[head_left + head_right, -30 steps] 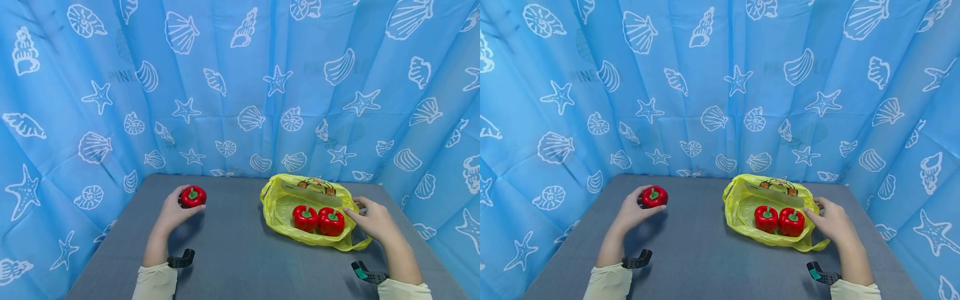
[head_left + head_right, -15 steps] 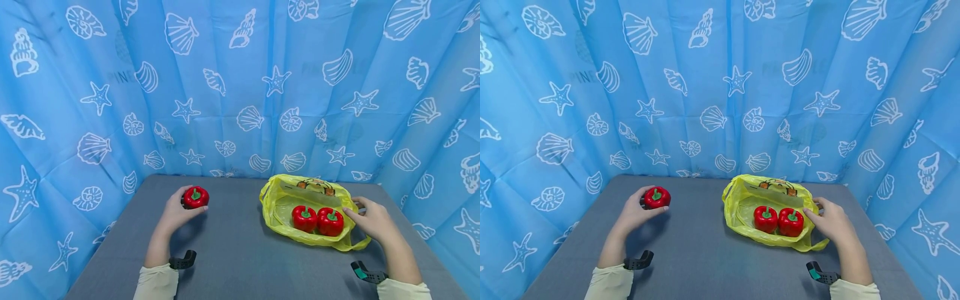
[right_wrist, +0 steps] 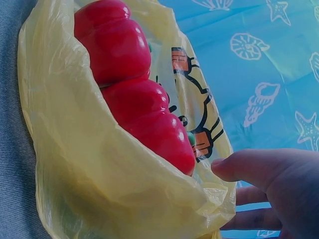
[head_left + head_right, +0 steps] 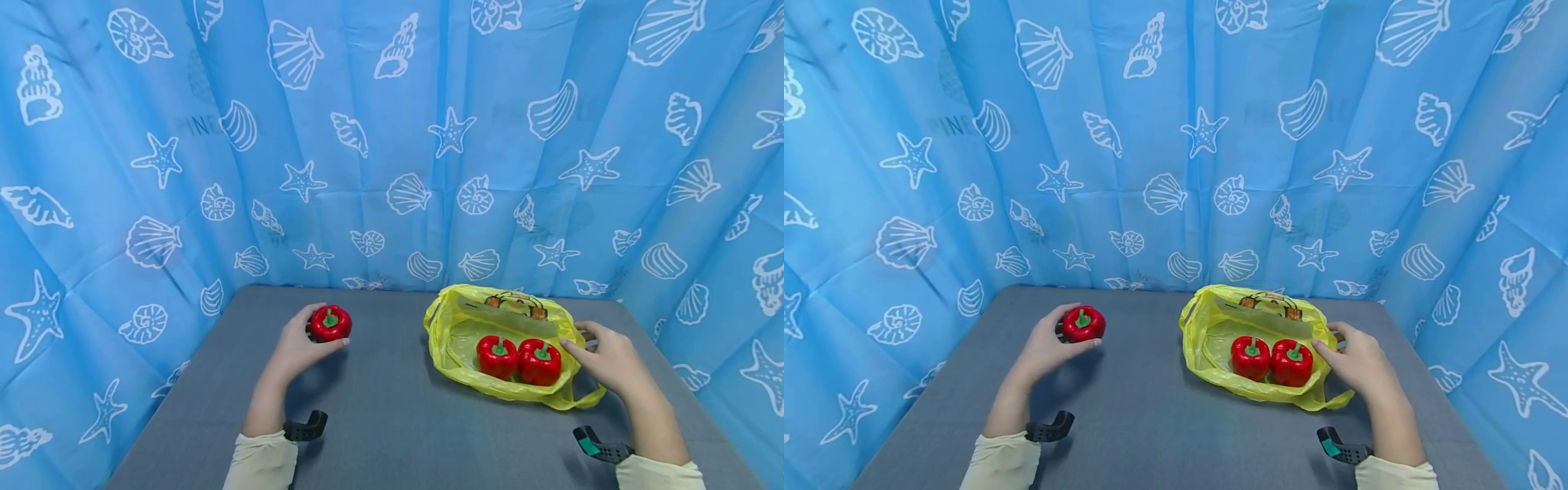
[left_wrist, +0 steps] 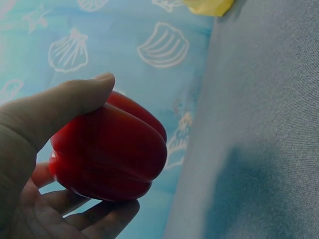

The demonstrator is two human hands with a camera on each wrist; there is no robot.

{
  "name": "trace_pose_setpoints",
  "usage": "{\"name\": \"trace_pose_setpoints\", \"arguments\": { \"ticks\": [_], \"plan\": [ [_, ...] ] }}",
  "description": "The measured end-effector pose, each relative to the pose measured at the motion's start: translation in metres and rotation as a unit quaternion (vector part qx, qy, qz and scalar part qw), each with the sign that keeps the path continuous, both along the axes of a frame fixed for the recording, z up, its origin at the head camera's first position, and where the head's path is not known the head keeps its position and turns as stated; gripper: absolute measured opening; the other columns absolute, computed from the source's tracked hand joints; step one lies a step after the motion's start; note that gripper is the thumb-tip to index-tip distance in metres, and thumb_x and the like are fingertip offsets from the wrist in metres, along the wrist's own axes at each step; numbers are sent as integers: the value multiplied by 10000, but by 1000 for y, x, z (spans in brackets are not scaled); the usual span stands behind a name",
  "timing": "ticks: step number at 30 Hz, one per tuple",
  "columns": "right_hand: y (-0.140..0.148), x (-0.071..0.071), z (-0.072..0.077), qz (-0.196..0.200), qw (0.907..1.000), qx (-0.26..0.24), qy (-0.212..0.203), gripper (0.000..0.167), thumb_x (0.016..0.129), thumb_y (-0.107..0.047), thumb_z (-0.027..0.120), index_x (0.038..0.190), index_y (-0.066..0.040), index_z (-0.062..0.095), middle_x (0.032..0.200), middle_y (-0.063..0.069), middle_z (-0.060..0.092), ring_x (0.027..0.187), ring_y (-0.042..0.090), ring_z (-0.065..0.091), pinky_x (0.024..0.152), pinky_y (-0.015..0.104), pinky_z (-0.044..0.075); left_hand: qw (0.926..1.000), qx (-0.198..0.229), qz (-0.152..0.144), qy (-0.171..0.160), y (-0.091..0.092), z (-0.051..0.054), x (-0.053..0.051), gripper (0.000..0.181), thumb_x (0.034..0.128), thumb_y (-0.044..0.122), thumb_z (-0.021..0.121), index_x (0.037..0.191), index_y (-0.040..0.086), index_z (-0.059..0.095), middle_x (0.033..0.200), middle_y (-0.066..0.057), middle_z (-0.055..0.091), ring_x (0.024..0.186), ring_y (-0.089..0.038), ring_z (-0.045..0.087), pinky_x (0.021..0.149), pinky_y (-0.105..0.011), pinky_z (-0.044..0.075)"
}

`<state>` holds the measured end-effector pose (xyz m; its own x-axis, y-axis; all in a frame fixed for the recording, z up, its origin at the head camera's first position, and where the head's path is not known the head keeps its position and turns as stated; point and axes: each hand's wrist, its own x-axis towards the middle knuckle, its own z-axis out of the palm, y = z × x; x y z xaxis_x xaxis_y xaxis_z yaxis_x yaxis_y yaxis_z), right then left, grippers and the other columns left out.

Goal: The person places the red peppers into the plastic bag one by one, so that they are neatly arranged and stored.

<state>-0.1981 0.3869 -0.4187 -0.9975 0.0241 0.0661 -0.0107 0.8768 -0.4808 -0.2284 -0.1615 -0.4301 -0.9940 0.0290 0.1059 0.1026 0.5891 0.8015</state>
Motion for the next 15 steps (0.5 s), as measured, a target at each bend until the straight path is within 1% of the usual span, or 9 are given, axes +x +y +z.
{"name": "trace_pose_setpoints", "arguments": {
  "ticks": [15],
  "plan": [
    [-1, 0, 2, -22, 10000, 0, -14, 690, 1046, -457, 635, 1395, 130, 540, 1299, 390, 629, 1059, 497, 690, 761, 532, 643, 10000, 25, -92, 3, 9, -1, -2, 899, 839, 383, 904, 1575, 130, 454, 1576, -164, 511, 1449, -423, 497, 1053, -604, 563]
  ]
}}
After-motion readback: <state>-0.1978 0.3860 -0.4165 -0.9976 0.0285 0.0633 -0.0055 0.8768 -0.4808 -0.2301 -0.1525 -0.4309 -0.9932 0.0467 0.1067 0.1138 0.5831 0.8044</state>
